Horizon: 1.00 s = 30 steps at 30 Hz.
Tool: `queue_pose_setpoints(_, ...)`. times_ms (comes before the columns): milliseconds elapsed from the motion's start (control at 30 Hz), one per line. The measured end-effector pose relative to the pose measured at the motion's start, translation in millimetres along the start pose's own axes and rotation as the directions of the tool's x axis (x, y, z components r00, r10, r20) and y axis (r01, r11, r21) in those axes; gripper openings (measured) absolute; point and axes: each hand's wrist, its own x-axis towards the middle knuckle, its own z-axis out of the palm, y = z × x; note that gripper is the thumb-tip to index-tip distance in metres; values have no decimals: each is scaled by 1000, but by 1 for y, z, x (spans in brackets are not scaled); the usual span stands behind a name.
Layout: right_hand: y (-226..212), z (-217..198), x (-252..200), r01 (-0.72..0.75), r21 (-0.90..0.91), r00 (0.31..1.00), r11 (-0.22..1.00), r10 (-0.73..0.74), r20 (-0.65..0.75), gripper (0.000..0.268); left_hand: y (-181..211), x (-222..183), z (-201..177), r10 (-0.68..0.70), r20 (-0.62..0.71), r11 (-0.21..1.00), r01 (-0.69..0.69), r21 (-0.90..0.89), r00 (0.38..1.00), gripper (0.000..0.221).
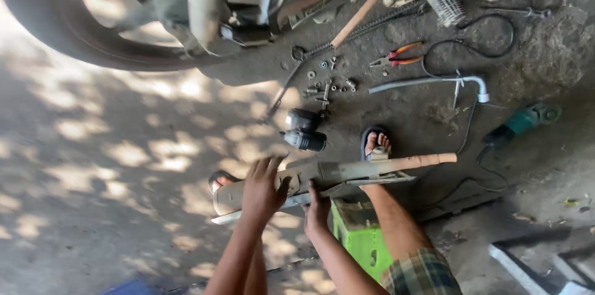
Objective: The person picks up a motorcycle exhaust muffler and a curved metal bracket from the ground, fits a mounting bracket and chain onto the muffler assembly, aligns the parts on the floor, and positions the assembly against the motorcycle's rear swingarm, handling bolts and small hardware while fitting the components together.
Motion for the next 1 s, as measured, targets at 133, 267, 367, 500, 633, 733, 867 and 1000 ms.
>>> queue_pose_setpoints(133,-24,-26,62,25,-29,994,999,-22,104,64,-21,102,101,247,263,703,-359,614,933,86)
queue_pose_setpoints(267,-17,-47,116,38,-82,999,996,-35,35,62,-72,128,165,163,455,691,-430,581,876,60)
queue_pose_setpoints(367,-1,-35,130,77,-56,996,995,-75,50,60,-68,128,123,211,408,771,-408,490,888,48)
queue_pose_setpoints(500,21,-17,119,108,70,984,992,-117,136,64,-57,112,34,148,238,874,-239,422,960,53)
queue_pose_setpoints(633,47,21,108,80,37,985,996,-85,147,66,-103,91,-37,316,-148,887,-236,397,937,44)
queue_pose_setpoints(733,71,52,113,66,9,988,998,-66,138,65,-144,89,-82,234,-307,924,-113,364,923,53)
queue_pose_setpoints(867,108,82,129,99,21,975,995,-101,197,63,-234,89,-102,48,-384,926,-185,-329,922,40)
queue_pose_setpoints(1000,119,117,132,32,63,963,997,-47,266,57,-275,102,-110,99,-467,994,-60,96,879,39)
